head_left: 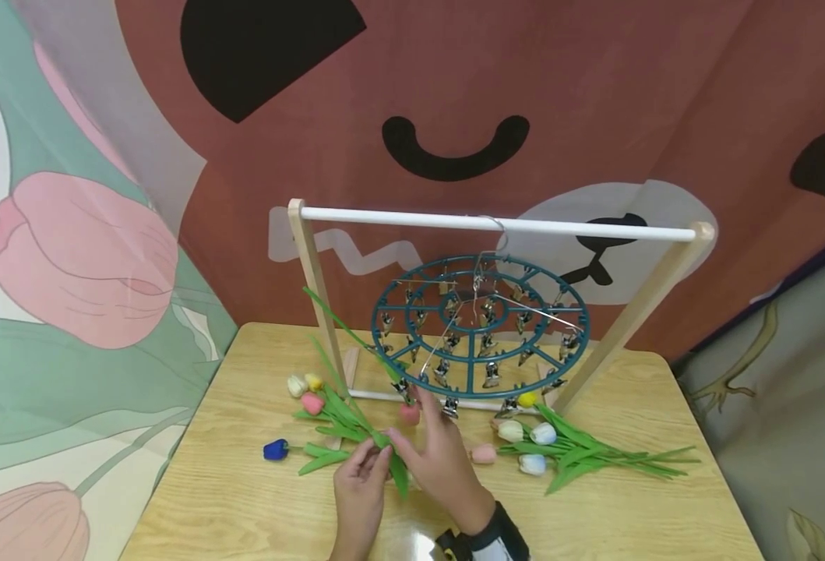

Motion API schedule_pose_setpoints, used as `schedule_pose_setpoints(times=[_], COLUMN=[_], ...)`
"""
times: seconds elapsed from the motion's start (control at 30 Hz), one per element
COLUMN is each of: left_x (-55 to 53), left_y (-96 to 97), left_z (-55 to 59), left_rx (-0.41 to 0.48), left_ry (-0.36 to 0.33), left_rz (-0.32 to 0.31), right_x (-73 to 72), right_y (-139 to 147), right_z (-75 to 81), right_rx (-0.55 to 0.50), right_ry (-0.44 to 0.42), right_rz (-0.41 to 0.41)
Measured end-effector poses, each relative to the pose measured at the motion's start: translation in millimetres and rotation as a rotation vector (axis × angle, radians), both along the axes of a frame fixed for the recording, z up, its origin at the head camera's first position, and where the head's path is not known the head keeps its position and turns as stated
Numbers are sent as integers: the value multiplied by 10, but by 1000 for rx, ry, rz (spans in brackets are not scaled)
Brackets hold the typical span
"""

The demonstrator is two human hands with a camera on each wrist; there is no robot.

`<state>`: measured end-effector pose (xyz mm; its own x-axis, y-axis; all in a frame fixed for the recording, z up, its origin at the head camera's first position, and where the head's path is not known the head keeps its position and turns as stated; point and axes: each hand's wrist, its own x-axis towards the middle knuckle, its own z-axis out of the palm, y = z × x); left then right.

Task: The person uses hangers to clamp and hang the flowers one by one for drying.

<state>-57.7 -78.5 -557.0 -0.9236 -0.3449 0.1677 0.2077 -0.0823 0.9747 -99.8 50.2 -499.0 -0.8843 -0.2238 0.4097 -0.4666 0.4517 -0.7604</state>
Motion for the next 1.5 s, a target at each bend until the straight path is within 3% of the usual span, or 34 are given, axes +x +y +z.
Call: schedule_pose_setpoints(times=[0.07,0.17,0.3,0.37,0.47,0.8,0.97,1.13,1.5], left_x=[-11,-32,-69,-92,-123,-199,-223,-241,-245], left_y=[-6,-24,-64,-87,-117,-126,-118,-106,-41], left_z=[-11,-18,-4,7,30,122,152,172,199], left_rx=[-44,-111,-161,-170,-170,-166,-187,-209,-193], left_ry=[39,87,117,128,126,145,159,195,252], left_rz=[18,36,44,40,23,-6,3,26,6], right_x=[-45,-121,-212,-226,-229,-250,-221,-201,-204], right_y=[-75,-157,-188,-170,-135,-42,-21,-30,-73], right_z=[67,137,199,211,214,240,256,257,226], right_rx=[-50,-110,-111,-107,-161,-506,-553,-565,-633], right_ry=[-21,17,130,133,76,-255,-345,-333,-198], right_rz=[-21,-56,-102,-108,-78,28,65,64,76])
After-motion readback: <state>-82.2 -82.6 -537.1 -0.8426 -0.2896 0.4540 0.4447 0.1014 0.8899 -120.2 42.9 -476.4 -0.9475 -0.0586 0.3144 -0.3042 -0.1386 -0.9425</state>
